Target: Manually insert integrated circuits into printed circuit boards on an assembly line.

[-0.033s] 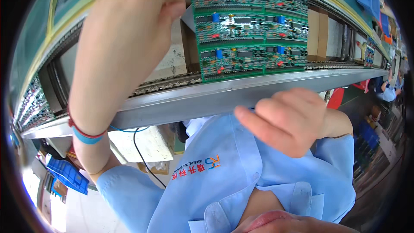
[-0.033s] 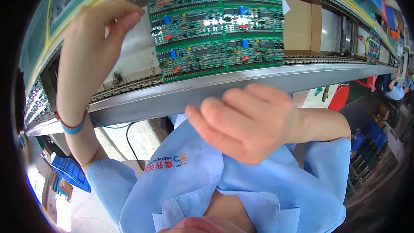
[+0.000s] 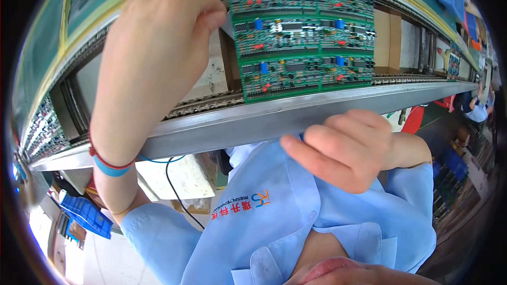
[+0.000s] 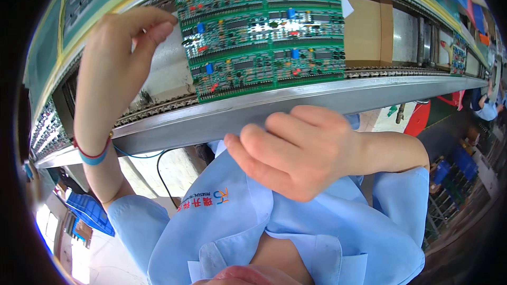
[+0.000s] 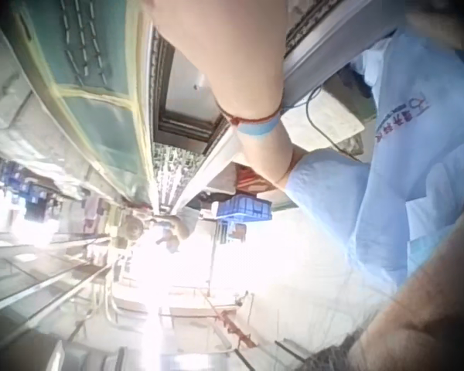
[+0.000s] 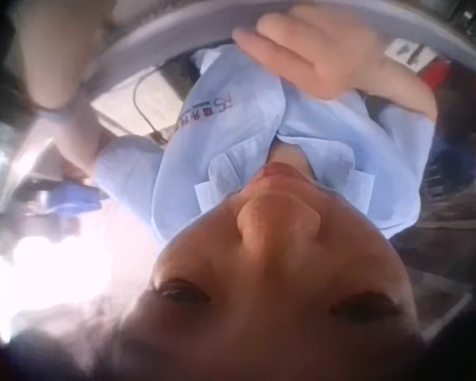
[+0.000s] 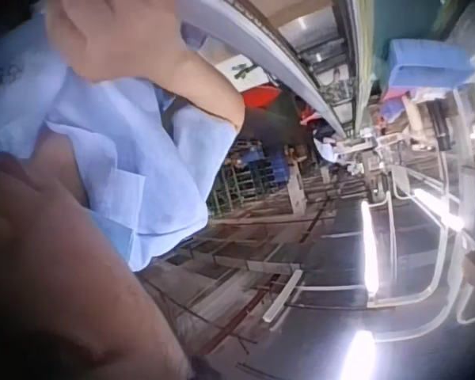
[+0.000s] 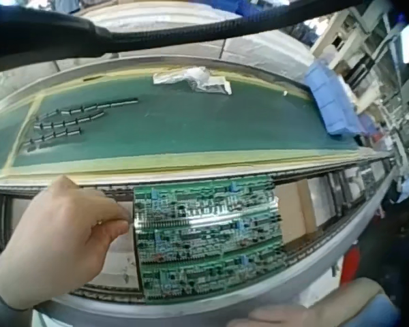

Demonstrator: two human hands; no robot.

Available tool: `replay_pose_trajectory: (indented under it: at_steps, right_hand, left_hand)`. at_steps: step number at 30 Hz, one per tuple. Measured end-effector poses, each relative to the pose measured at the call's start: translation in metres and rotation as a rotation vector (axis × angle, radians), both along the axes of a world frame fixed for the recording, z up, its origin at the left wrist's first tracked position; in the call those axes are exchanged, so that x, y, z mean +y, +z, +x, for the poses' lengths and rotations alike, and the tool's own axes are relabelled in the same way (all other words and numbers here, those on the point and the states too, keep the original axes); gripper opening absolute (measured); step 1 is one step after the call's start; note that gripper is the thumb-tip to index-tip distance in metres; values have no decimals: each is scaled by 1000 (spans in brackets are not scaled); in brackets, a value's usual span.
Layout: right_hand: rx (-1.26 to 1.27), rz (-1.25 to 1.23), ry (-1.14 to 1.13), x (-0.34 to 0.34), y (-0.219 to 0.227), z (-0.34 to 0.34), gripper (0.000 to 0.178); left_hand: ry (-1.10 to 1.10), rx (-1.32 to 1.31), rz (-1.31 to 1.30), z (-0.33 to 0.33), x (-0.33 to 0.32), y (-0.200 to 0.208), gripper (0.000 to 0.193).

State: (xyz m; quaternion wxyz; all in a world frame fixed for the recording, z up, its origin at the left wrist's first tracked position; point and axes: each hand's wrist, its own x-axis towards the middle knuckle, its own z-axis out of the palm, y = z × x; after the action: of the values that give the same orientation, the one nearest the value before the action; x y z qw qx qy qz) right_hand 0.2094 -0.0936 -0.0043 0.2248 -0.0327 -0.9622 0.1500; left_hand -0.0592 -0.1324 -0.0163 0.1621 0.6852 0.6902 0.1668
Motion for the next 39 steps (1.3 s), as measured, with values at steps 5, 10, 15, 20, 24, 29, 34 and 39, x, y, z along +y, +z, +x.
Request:
replay_pose_trajectory:
  at_steps: [5, 10, 15, 20, 24, 29, 34, 39]
  right_hand:
    - [62, -152, 40, -17, -20, 4, 40]
    - [71, -199, -8, -22, -28, -10, 25]
    - [40, -86, -47, -17, -32, -18, 29]
    - [22, -56, -101, -21, -30, -21, 35]
    - [6, -66, -111, -20, -31, -19, 39]
    - [-32, -99, -160, -15, -28, -15, 41]
    - [-64, -96, -228, -17, -27, -11, 37]
    - [-62, -103, -335, -8, -25, 1, 25]
  left_hand:
    - [-37, -69, 31, 17, 1, 4, 10]
    - [-16, -4, -12, 26, 5, 9, 7]
    - [17, -1, -34, 30, 11, 12, 6]
    - [33, -62, -93, 35, 17, 17, 6]
    - [20, -11, -98, 38, 17, 17, 6]
    - [10, 27, -131, 44, 20, 18, 5]
    - [9, 12, -151, 49, 23, 17, 5]
    - [-28, 7, -139, 66, 43, 16, 7]
